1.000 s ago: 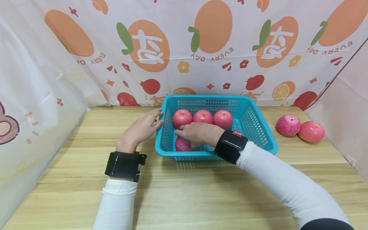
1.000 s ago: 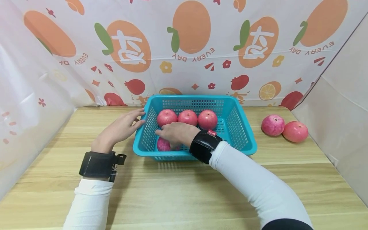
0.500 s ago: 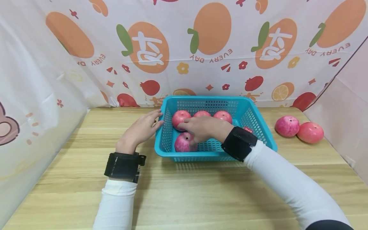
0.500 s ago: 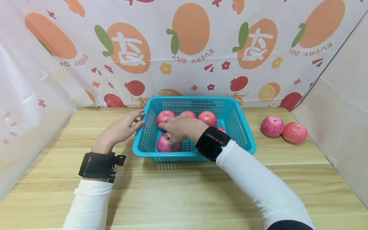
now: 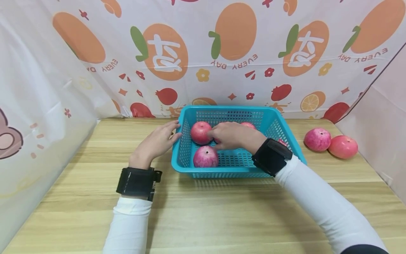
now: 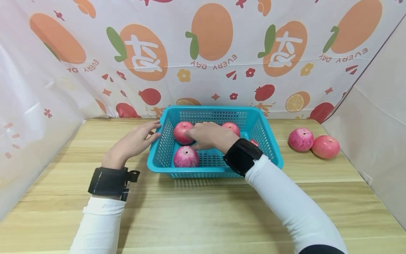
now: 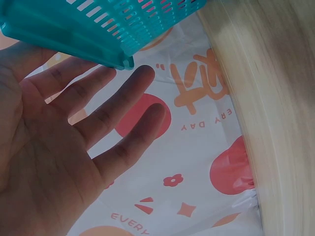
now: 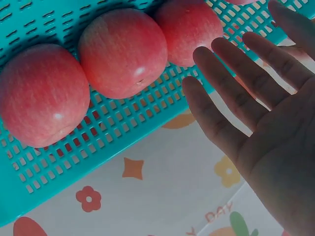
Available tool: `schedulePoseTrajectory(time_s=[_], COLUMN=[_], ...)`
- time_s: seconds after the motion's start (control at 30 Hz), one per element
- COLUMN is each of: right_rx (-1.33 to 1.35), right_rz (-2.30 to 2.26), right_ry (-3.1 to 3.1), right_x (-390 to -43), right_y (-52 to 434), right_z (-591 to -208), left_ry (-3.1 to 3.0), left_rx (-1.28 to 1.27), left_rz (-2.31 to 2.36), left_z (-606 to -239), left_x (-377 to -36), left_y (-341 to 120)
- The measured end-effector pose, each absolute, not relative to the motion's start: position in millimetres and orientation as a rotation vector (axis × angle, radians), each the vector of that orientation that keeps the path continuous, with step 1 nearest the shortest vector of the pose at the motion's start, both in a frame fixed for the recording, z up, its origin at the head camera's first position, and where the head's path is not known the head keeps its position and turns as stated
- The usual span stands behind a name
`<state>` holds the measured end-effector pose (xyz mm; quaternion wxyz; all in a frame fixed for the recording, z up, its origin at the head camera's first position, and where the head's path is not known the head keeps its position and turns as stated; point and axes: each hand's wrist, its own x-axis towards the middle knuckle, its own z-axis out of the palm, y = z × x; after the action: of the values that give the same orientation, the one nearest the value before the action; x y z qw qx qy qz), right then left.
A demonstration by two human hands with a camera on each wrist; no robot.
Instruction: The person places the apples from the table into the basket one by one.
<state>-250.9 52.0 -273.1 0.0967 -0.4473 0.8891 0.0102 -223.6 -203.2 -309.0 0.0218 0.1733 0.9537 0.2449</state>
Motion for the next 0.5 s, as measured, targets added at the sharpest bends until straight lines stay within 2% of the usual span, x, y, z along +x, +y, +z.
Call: schedulePoseTrajectory(time_s=[0.5], right_rx=[-1.119], right_rz=[-0.119], right_ry=[2.681], right_x=[-255.6], right_y=[73.8], right_z=[-264.3], left_ry=[2.952], left_rx=[0.538], left_rz=[0.758], left_z=[-308.0], left_x=[-225.1], left_y=[-203.1])
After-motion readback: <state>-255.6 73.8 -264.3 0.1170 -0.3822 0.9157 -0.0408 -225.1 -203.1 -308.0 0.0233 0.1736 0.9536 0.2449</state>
